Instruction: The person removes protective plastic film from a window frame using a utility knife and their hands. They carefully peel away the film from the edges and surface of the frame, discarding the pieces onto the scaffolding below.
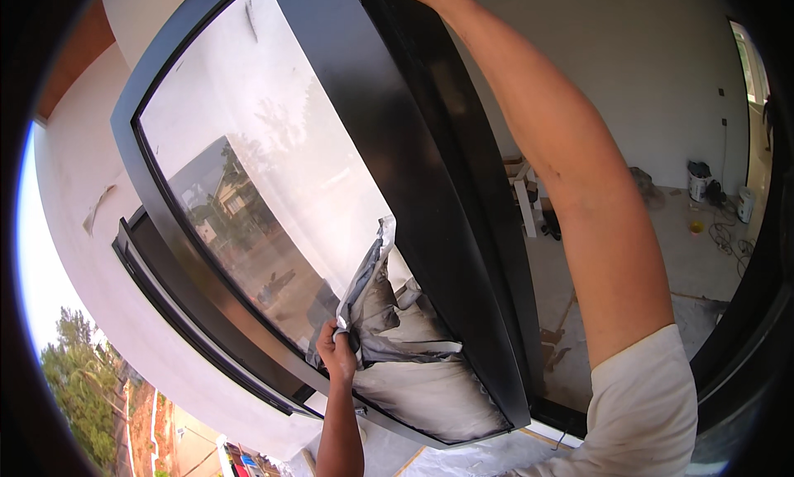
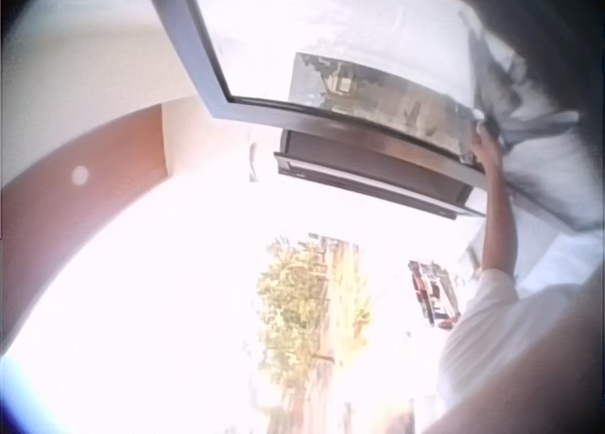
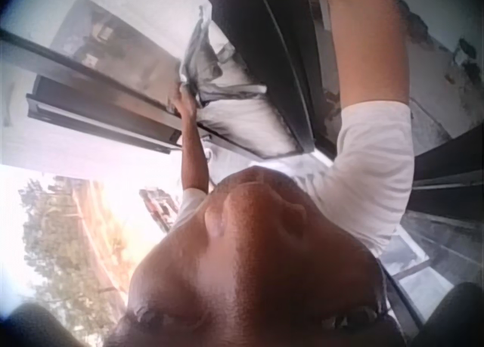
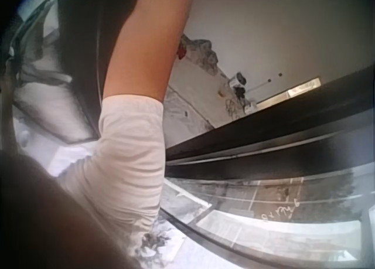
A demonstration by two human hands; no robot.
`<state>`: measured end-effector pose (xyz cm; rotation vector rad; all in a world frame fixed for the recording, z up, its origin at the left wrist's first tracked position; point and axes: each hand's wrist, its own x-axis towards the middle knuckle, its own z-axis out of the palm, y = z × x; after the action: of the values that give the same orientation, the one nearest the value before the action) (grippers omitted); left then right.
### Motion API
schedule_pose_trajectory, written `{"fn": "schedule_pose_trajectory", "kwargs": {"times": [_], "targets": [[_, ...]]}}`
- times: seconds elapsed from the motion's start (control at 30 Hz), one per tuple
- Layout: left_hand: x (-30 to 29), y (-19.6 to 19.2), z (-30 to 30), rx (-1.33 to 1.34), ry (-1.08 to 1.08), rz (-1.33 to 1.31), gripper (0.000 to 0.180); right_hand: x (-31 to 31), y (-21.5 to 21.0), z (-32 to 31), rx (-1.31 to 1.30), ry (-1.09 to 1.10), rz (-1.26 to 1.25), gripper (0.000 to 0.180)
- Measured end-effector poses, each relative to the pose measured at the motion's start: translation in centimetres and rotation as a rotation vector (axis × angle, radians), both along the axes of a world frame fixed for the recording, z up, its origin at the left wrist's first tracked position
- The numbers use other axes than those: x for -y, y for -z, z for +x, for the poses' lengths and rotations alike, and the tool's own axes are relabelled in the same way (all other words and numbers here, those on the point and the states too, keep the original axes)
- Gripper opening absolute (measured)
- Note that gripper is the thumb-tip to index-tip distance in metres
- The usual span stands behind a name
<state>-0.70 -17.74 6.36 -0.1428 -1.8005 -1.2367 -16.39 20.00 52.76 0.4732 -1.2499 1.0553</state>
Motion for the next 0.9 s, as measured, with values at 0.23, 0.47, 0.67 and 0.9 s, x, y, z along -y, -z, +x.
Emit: {"fn": "schedule_pose_trajectory", "kwargs": {"times": [0.23,0.47,0.67,0.9], "targets": [[0.3,0.2,0.0,0.005,0.002,0.041,0.012,-0.3,2.8,-0.4,-0.066,-0.178,0.153,0.013],[0.1,0.0,0.4,0.014,-0.006,0.02,0.012,0.8,3.6,1.2,-0.059,-0.024,0.343,0.019],[0.1,0.0,0.3,0.002,0.005,0.02,0.012,0.9,3.6,1.3,-0.087,0.051,0.362,0.022],[0.0,-0.1,0.3,0.001,-0.007,0.017,0.011,1.7,4.1,1.2,-0.131,0.142,0.303,0.019]]}}
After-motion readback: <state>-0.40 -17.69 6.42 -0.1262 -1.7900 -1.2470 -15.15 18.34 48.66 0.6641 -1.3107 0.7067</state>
